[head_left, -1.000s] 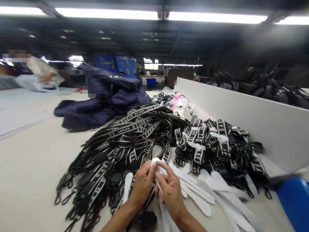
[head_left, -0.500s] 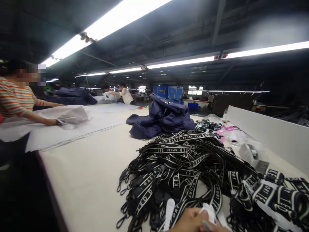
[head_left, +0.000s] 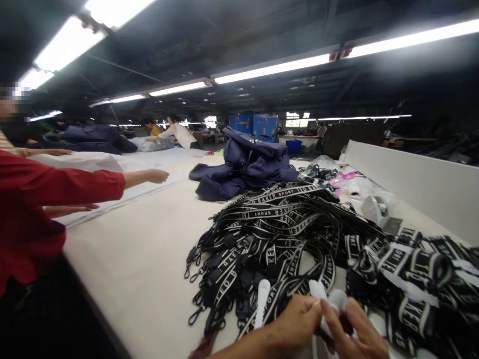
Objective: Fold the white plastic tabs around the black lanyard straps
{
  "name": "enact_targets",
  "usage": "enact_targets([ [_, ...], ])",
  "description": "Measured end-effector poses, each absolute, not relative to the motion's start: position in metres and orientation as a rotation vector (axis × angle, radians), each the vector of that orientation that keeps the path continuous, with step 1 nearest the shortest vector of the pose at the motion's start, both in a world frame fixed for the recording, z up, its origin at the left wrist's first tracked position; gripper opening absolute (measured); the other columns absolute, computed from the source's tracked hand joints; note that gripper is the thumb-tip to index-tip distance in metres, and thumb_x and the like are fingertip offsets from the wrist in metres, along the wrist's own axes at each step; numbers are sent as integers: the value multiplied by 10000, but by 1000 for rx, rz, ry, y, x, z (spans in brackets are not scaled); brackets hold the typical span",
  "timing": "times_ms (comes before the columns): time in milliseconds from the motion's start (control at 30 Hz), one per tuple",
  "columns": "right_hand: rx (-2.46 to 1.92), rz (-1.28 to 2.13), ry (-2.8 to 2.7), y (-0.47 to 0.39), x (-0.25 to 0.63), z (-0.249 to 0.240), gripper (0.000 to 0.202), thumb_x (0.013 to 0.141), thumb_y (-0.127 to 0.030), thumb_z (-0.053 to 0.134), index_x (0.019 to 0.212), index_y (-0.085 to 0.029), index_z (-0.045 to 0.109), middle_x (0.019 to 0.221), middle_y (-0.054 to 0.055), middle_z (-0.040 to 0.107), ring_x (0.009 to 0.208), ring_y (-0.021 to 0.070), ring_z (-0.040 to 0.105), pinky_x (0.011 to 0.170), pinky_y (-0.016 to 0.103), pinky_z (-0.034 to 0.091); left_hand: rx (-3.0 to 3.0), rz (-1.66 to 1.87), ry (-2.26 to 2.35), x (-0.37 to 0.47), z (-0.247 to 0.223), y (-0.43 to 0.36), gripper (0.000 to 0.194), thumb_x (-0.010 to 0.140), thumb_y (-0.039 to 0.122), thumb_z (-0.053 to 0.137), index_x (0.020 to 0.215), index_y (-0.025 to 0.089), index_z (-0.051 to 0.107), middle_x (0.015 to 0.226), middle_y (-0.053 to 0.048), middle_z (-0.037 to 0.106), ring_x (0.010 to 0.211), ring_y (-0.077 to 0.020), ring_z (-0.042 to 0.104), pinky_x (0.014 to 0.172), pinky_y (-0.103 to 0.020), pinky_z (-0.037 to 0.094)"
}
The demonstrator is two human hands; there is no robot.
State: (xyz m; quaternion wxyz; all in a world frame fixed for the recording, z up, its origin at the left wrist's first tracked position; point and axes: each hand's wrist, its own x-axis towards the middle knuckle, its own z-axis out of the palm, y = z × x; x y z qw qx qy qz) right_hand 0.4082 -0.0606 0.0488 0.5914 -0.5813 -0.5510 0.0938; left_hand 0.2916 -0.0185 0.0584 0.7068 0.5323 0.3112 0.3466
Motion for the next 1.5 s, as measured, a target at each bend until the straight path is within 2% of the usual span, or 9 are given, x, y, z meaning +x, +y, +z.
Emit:
enact_targets([
  [133, -1350, 174, -1310, -60, 405, 50, 291, 905, -436, 581, 1033, -187, 663, 1144, 126, 617, 1087, 265, 583, 980, 413, 459, 1110, 786, 688, 288, 57, -26, 509, 790, 653, 633, 825, 145, 633, 735, -5, 546, 687, -135, 473, 705, -261, 408],
  [300, -1345, 627, -1235, -53, 403, 53, 298, 990, -441, 444, 1125, -197, 548, 989, 49, 656, 914, 173, 625, 873, 311, 497, 1323, 754, 725, 283, 59, -15, 400, 921, 509, 539, 1101, 175, 664, 890, -31, 627, 821, -188, 530, 844, -299, 439],
  [533, -1112, 952, -751, -53, 392, 63, 356, 996, -512, 406, 1002, -197, 571, 832, 16, 665, 738, 135, 615, 742, 256, 510, 1870, 948, 700, 286, 59, -25, 183, 927, 297, 536, 909, 199, 691, 940, -87, 683, 948, -247, 616, 901, -330, 468],
  [733, -849, 1300, -488, -50, 400, 71, 178, 936, -279, 512, 1039, -164, 598, 813, 8, 643, 665, 93, 568, 603, 174, 465, 2225, 984, 498, 283, 51, -18, 124, 939, 147, 492, 906, 201, 599, 1086, -109, 654, 1101, -198, 602, 945, -274, 453],
  [967, -666, 1675, -474, -46, 423, 68, 244, 859, -162, 582, 1099, -129, 616, 783, -16, 602, 543, 76, 519, 389, 144, 384, 2422, 859, 332, 276, 52, -17, 170, 921, 76, 496, 951, 210, 596, 1091, -101, 626, 1051, -181, 584, 917, -256, 458],
  [1100, -628, 1893, -387, -46, 427, 64, 296, 835, -36, 534, 1114, -87, 622, 806, 2, 652, 594, 78, 592, 493, 146, 464, 2431, 792, 207, 277, 55, -19, 284, 917, 45, 467, 1096, 209, 613, 1186, -122, 609, 1142, -204, 562, 999, -307, 442],
  [1300, -705, 1764, -253, -39, 421, 61, 140, 925, -201, 540, 894, -122, 651, 670, -13, 614, 533, 68, 505, 497, 149, 432, 2140, 1006, 476, 277, 63, -12, 213, 957, 168, 497, 1076, 220, 666, 1272, -91, 550, 1219, -186, 513, 1087, -317, 375],
  [1400, -804, 1541, -475, -39, 425, 63, 280, 940, -371, 528, 996, -149, 688, 904, 55, 696, 798, 131, 620, 721, 228, 525, 1922, 1023, 588, 271, 66, -5, 237, 980, 266, 489, 1057, 222, 709, 1433, -78, 485, 1365, -201, 414, 1170, -337, 295],
  [1500, -1006, 979, -972, -45, 434, 71, 348, 883, -287, 560, 1207, -222, 669, 1259, 63, 640, 1185, 204, 561, 1036, 362, 453, 1567, 1017, 614, 267, 69, 0, 257, 960, 335, 534, 927, 207, 754, 1533, -45, 421, 1437, -233, 348, 1200, -342, 266],
])
